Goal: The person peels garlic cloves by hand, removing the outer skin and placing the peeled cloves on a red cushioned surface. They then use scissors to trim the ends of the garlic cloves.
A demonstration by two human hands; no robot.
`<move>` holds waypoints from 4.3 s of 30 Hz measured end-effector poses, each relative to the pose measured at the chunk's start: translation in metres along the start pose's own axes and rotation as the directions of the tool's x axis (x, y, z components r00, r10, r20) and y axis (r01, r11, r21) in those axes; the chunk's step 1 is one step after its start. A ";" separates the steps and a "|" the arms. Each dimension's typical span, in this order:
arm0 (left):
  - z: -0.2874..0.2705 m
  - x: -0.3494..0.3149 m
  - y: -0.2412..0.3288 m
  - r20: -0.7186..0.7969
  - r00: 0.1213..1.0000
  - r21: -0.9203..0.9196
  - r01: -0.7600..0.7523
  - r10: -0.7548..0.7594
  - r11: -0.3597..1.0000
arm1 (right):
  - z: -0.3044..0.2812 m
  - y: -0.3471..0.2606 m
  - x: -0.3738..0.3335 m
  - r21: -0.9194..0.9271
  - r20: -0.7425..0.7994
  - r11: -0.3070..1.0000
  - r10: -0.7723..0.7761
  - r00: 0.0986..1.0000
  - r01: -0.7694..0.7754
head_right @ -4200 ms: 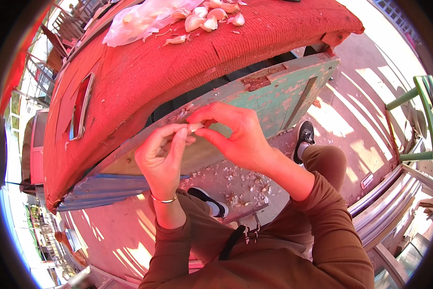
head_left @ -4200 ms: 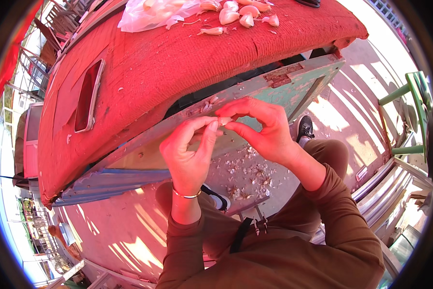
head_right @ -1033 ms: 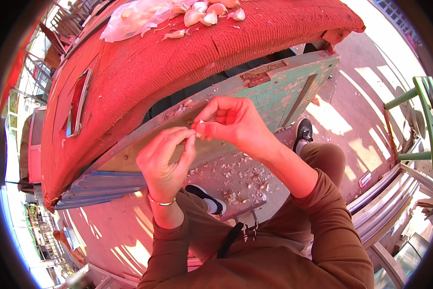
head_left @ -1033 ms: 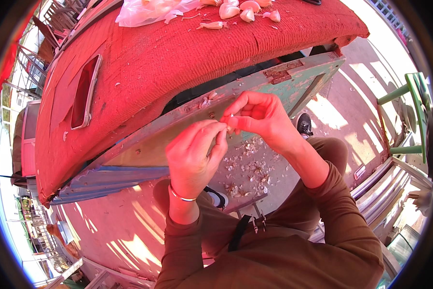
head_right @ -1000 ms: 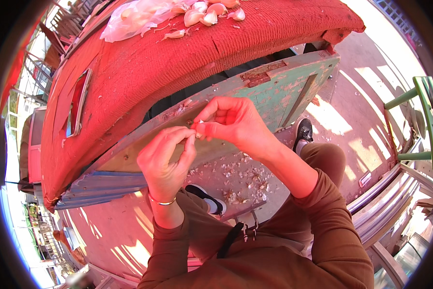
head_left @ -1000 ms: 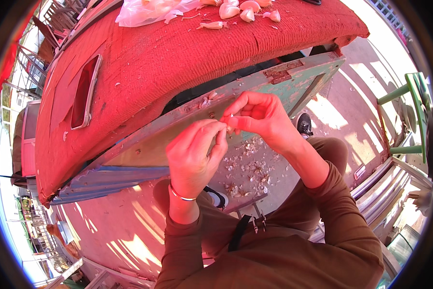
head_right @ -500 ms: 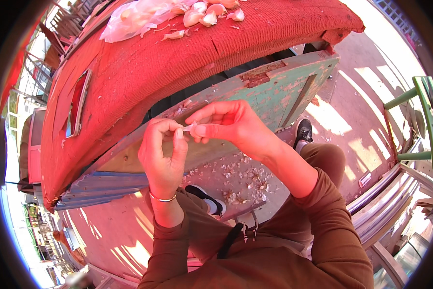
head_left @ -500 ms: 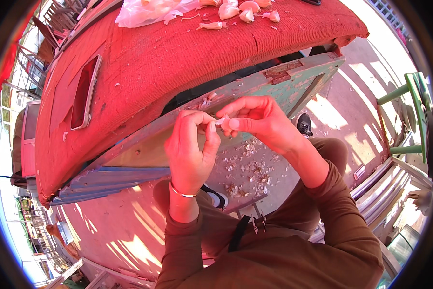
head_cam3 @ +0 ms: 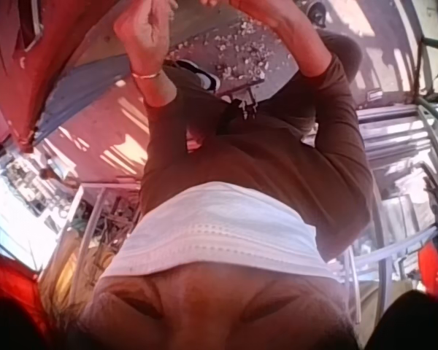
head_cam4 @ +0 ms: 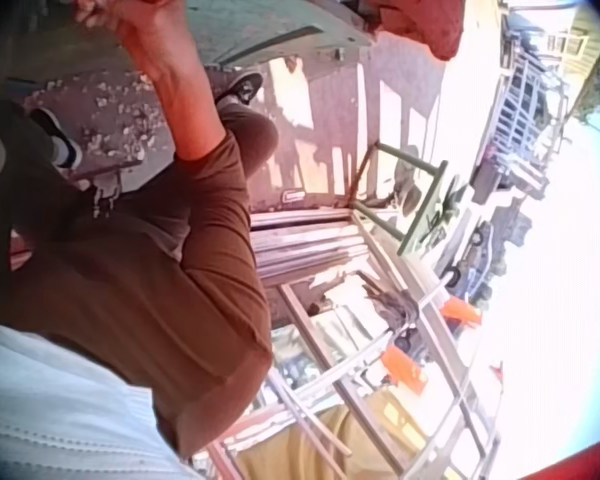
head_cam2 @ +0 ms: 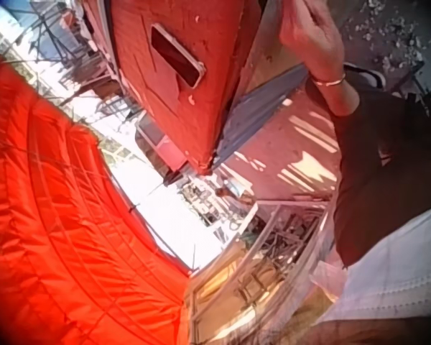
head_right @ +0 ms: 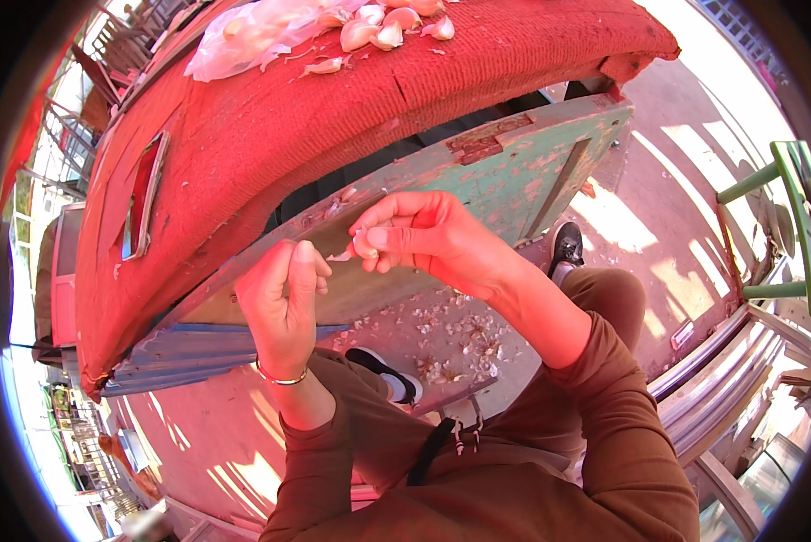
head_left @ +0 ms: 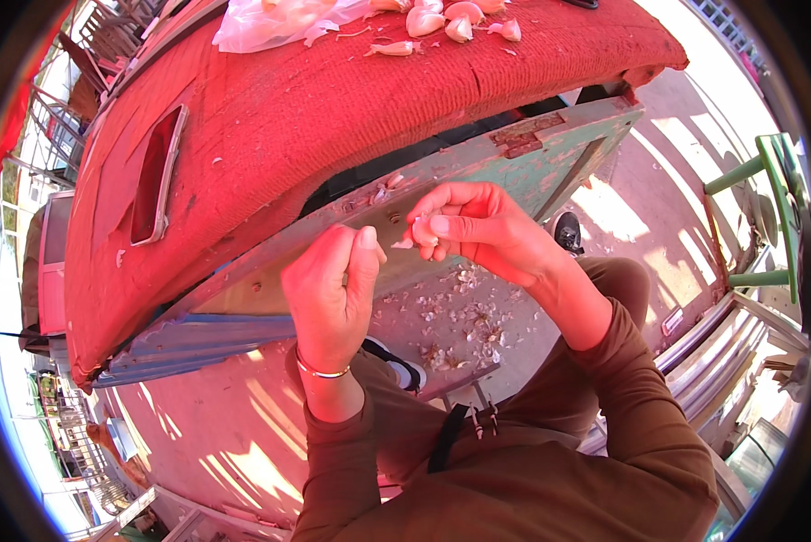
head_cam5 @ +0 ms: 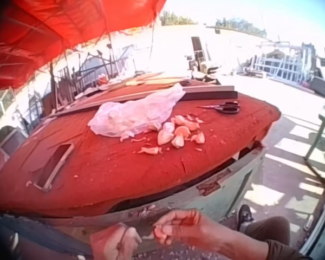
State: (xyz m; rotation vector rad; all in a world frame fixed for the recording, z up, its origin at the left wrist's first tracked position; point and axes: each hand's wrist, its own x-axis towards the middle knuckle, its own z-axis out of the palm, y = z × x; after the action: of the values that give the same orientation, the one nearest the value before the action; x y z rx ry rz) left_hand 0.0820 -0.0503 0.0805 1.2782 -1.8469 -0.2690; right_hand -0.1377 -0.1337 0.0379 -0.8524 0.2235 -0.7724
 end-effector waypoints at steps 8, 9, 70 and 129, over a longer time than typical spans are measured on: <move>0.020 0.007 0.030 -0.118 0.992 -0.054 -0.044 0.037 0.998 | -0.006 0.005 0.002 -0.060 0.001 0.996 -0.064 0.998 0.063; 0.019 0.007 0.030 -0.112 0.992 -0.026 -0.058 0.055 0.998 | -0.005 0.005 0.002 -0.066 -0.004 0.995 -0.072 0.997 0.071; 0.026 0.009 0.022 -0.151 0.987 -0.075 0.047 -0.058 0.996 | 0.009 0.012 -0.001 -0.496 -0.034 0.820 -0.347 0.937 0.285; 0.012 0.005 0.011 -0.210 0.974 -0.402 -0.010 -0.082 0.916 | 0.027 -0.001 -0.001 -0.338 -0.073 0.919 -0.240 0.968 0.203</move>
State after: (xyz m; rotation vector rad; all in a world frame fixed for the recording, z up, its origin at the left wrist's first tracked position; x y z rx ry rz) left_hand 0.0652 -0.0532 0.0823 1.0111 -1.4820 -0.4782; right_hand -0.1262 -0.1171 0.0562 -1.1649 0.3680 -1.0154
